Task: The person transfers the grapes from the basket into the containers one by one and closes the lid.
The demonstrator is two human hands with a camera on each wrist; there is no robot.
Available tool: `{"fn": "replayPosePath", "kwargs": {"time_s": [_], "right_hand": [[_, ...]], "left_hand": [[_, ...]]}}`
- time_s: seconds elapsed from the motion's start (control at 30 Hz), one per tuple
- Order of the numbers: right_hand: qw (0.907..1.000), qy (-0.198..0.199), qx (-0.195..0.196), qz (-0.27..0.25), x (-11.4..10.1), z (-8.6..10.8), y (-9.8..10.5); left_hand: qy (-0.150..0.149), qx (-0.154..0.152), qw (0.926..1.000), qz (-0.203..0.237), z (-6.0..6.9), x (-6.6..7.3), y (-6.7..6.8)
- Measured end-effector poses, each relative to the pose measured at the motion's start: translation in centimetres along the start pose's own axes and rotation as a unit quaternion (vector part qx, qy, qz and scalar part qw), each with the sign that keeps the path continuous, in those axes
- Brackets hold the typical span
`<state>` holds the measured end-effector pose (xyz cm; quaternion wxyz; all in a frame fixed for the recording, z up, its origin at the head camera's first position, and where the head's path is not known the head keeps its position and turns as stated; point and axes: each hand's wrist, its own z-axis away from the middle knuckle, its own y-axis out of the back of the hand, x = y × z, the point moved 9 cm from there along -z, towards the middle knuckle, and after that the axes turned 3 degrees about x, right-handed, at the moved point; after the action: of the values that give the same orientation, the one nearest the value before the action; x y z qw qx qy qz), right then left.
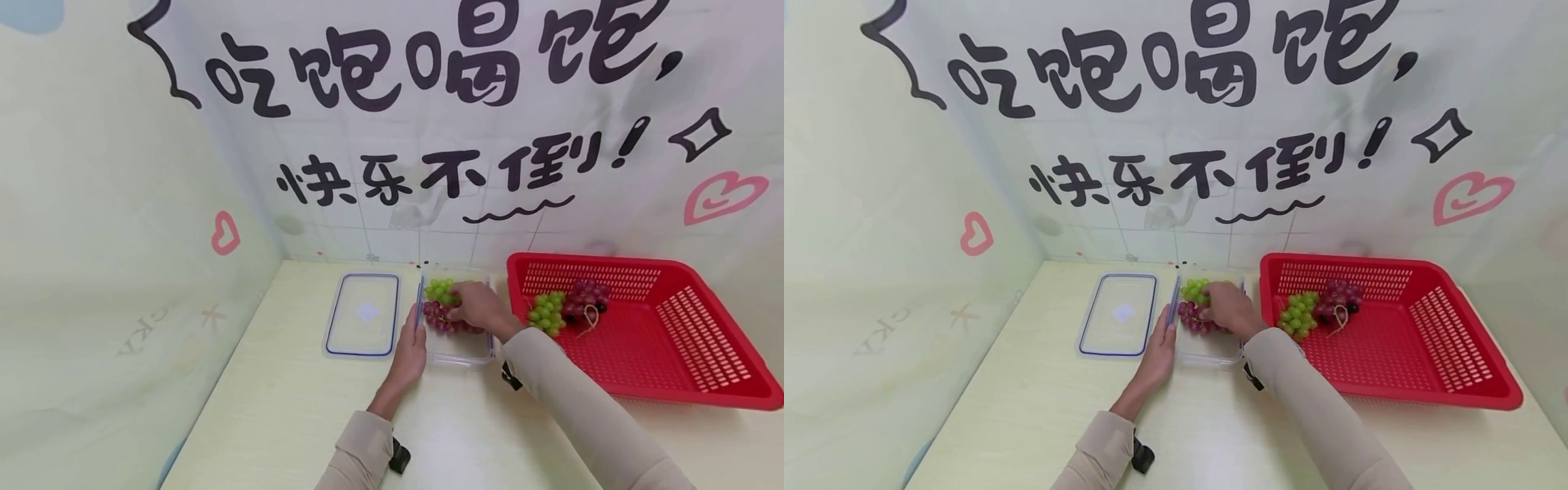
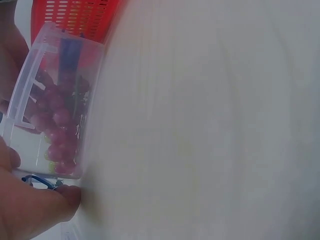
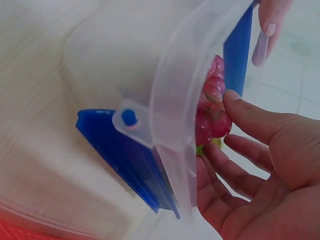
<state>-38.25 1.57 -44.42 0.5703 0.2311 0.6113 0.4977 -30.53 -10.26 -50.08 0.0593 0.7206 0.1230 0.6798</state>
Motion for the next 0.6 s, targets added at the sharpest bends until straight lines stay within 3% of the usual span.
{"fn": "replayPosePath", "kwargs": {"time_s": [0.2,0.4,0.6], "right_hand": [[0.9997,0.013,0.021,-0.002,0.4,0.5,2.1],[0.9971,0.018,0.048,-0.056,0.4,1.4,6.2],[0.9936,0.016,0.083,-0.075,1.6,2.3,9.8]], "left_hand": [[0.003,-0.005,1.0000,0.004,-0.1,0.3,-0.6],[0.010,-0.005,0.9999,0.010,-0.3,0.4,-0.6],[0.028,0.000,0.9996,0.001,0.0,-0.4,-0.1]]}}
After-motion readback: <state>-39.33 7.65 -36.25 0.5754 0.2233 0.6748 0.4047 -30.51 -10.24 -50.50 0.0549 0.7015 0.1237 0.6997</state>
